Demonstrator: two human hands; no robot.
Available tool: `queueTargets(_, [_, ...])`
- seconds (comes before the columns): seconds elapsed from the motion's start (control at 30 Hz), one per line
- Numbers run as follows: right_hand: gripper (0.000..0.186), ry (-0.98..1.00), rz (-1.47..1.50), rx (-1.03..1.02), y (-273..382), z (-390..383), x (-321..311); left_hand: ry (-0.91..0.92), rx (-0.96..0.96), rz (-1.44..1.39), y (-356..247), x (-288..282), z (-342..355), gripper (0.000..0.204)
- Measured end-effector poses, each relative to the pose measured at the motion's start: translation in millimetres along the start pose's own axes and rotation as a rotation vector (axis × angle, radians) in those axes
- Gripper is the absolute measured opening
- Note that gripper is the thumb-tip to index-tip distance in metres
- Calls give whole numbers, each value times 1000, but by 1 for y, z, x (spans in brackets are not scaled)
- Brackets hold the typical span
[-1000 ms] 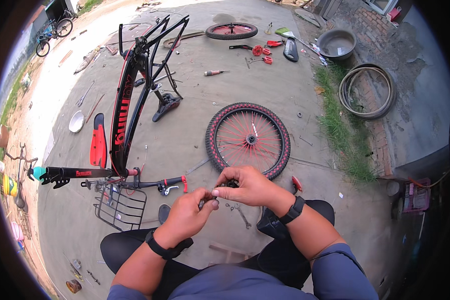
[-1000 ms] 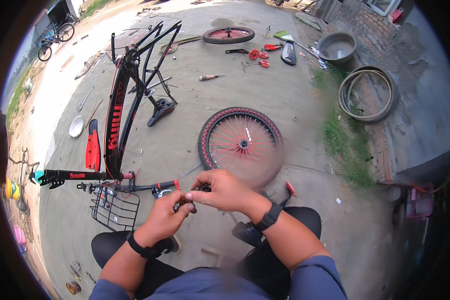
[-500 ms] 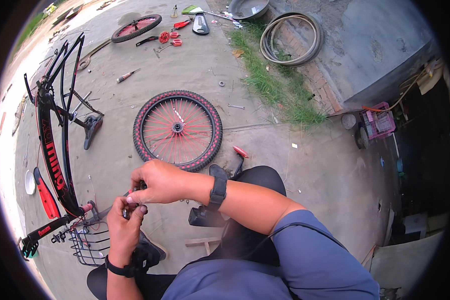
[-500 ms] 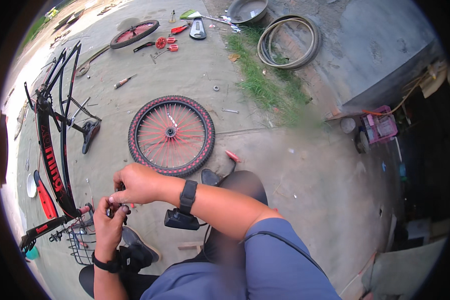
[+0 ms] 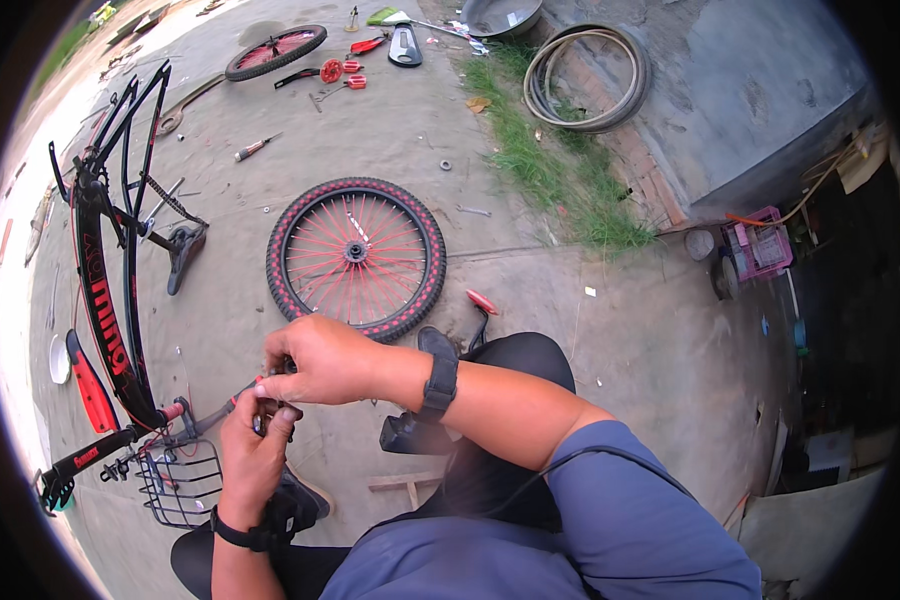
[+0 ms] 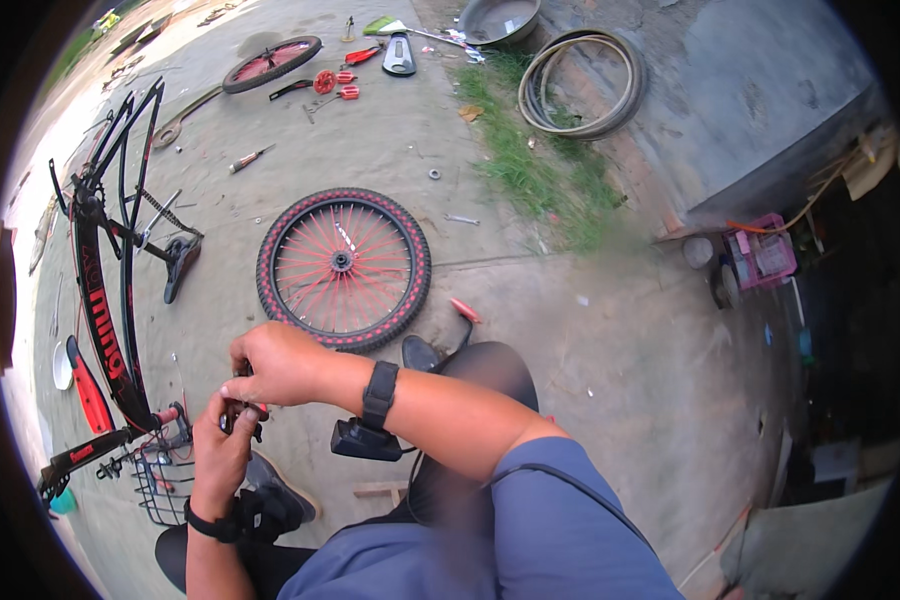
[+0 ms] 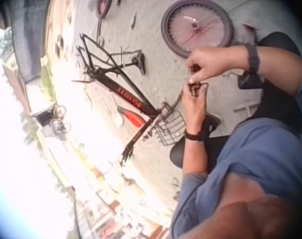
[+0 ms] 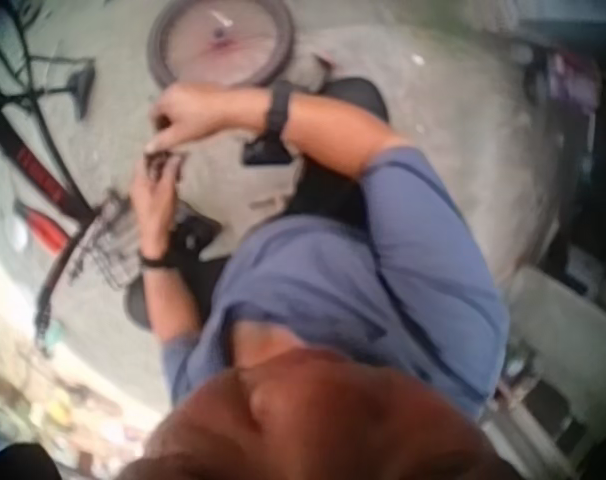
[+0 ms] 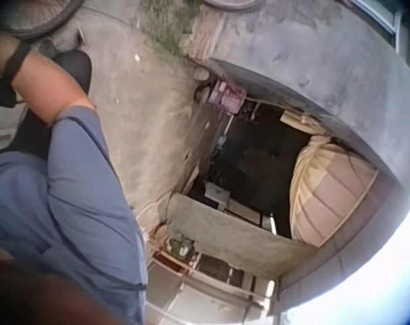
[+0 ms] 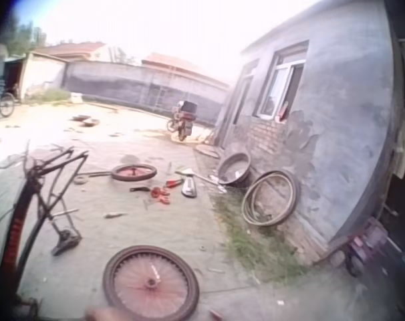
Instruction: The person assembles a bicycle wheel hub by inserting a metal axle and securing it with washers and nuts. They then apply grease to the hub and spokes using a small stick, rotating the wheel to distribute the lubricant.
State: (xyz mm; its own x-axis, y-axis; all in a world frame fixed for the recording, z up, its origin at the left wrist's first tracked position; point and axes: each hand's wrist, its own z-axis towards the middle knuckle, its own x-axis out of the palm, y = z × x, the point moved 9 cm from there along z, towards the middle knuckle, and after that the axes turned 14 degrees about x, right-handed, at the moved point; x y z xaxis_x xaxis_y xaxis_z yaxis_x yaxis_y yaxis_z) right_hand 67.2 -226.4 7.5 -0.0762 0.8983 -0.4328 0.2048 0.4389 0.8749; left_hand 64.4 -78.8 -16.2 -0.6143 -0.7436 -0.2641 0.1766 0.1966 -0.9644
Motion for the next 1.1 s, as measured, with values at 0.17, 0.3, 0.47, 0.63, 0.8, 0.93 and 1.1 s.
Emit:
queueTargets(0.17, [36,16,9,1,2,1,3,-43,20,35,5,-7,-1,13])
queueTargets(0.3, [35,66,78,-35,0,3,7,-63,29,18,-2,-7,-2,10])
queueTargets(0.47, [32,108,96,-58,3,3,9,6,-6,81,-11,-8,-1,6])
queueTargets(0.63, [32,134,94,-35,2,5,13,4,30,95,-4,-10,-3,6])
queueTargets(0.8, [33,114,92,-48,2,3,11,-83,44,146,-8,-14,-3,14])
queueTargets(0.93, [33,125,107,-50,1,3,13,-64,56,179,-1,-17,-3,14])
queueTargets(1.1, [33,140,110,-23,-1,3,14,-10,29,76,-8,-9,-1,12])
